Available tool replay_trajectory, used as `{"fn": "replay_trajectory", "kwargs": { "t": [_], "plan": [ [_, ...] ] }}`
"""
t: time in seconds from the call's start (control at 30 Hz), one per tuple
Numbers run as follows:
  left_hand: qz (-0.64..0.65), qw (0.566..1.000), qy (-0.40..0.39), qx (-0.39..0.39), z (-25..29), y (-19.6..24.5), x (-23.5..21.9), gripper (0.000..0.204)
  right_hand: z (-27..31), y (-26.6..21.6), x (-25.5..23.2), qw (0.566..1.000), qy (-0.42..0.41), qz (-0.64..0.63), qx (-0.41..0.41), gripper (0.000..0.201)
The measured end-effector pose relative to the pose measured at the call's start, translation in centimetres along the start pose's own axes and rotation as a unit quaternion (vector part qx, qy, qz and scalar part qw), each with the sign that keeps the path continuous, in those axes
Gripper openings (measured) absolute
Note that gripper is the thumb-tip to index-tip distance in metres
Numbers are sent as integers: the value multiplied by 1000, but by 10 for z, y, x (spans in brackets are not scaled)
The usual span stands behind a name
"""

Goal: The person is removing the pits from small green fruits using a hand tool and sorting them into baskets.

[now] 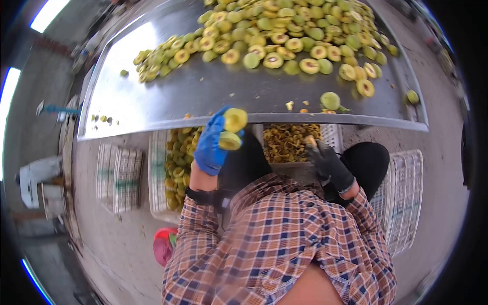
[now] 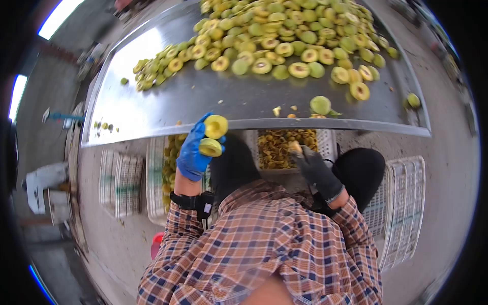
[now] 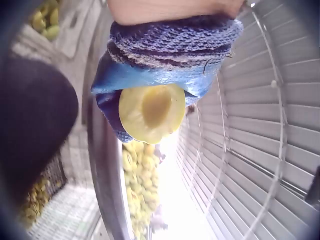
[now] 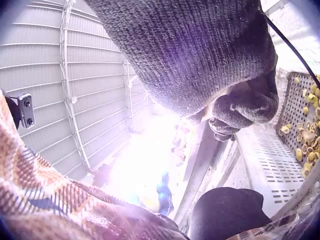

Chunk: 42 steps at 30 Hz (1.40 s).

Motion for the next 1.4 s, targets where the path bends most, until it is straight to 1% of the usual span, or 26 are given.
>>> {"fn": "replay_trajectory", "kwargs": {
  "t": [0.03, 0.07, 0.1, 0.13, 0.17, 0.2, 0.27, 0.37, 0.4, 0.5, 0.53, 0.57, 0.63, 0.67, 0.7, 0.77, 0.83, 0.9, 0.93, 1.0, 1.03, 1.17, 1.2, 1.27, 1.33, 1.4],
  "plan": [
    [-43, 997, 49, 29, 14, -2, -28, 39, -1, -4, -2, 979, -24, -150, 136, 25],
    [170, 984, 54, -20, 28, 4, -51, 45, -1, -9, -4, 917, -52, -288, 272, 25],
    [196, 977, 80, -12, 45, 3, -75, 44, 2, -4, -1, 917, -69, -292, 262, 25],
    [-100, 985, 131, 56, 63, -20, -129, 43, 7, 5, 0, 923, -72, -275, 258, 25],
    [-387, 900, 169, 109, 79, -42, -176, 42, 8, 9, 2, 929, -73, -257, 256, 25],
    [-388, 898, 178, 108, 89, -44, -195, 42, 4, 3, -1, 921, -95, -263, 273, 24],
    [-143, 937, 306, 87, 97, -42, -231, 43, -7, -7, -3, 937, -100, -230, 242, 23],
    [243, 863, 441, 46, 99, -38, -254, 46, -5, -6, 3, 978, -93, -134, 128, 21],
    [187, 869, 456, 39, 95, -33, -254, 45, -4, -3, 4, 993, -83, -68, 40, 20],
    [100, 923, 370, 33, 70, 2, -245, 41, 9, -2, -3, 977, -130, -111, 130, 21],
    [72, 941, 331, 31, 60, 24, -227, 36, -5, -29, -20, 903, -123, -259, 321, 22],
    [17, 955, 294, 44, 41, 41, -202, 31, -6, -33, -24, 905, -100, -252, 328, 22],
    [-196, 940, 280, -8, -3, 79, -126, 31, -3, -29, -26, 935, -107, -222, 257, 21],
    [-235, 955, 182, -3, -30, 79, -109, 32, 13, -4, -9, 998, -58, -29, 18, 22],
    [-272, 959, 85, 6, -59, 78, -95, 33, 7, -16, -18, 998, -48, -19, 25, 22],
    [-400, 916, -27, -26, -132, 63, -78, 39, -9, -39, -28, 950, -61, -198, 236, 22],
    [-464, 882, -83, -18, -201, 38, -64, 43, -7, -46, -35, 952, -42, -192, 235, 25],
    [-626, 775, -45, 76, -256, 15, -35, 56, -6, -47, -43, 939, -33, -250, 233, 26],
    [-626, 773, -56, 86, -271, 4, -19, 56, 1, -38, -39, 941, -25, -243, 233, 25],
    [-730, 683, 3, -27, -282, -13, 9, 58, 2, -33, -53, 935, -25, -257, 243, 26],
    [-730, 683, -3, -22, -275, -8, 14, 58, 0, -47, -56, 928, -38, -272, 252, 26],
    [-688, 712, -125, -68, -246, -20, 30, 56, 0, -26, -56, 951, -19, -231, 203, 24],
    [-550, 819, -148, -67, -237, -27, 26, 53, 1, -14, -46, 986, -10, -136, 91, 24],
    [-283, 950, -125, -36, -205, -13, 34, 40, 0, -12, -32, 983, -9, -155, 98, 25],
    [-107, 989, -93, -39, -171, 6, 50, 35, -19, -24, -36, 980, -3, -171, 101, 27],
    [32, 990, -119, -67, -152, 0, 49, 37, -45, -53, -57, 895, -37, -394, 208, 26]
  ]
}}
Point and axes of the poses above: each hand's wrist, its own z-axis away from the middle knuckle, its own x-axis out of the palm, y = z × x, the point moved 1 cm from there along -z, towards the middle knuckle, and after that the axes turned 8 degrees about -y, right-handed, at the moved point
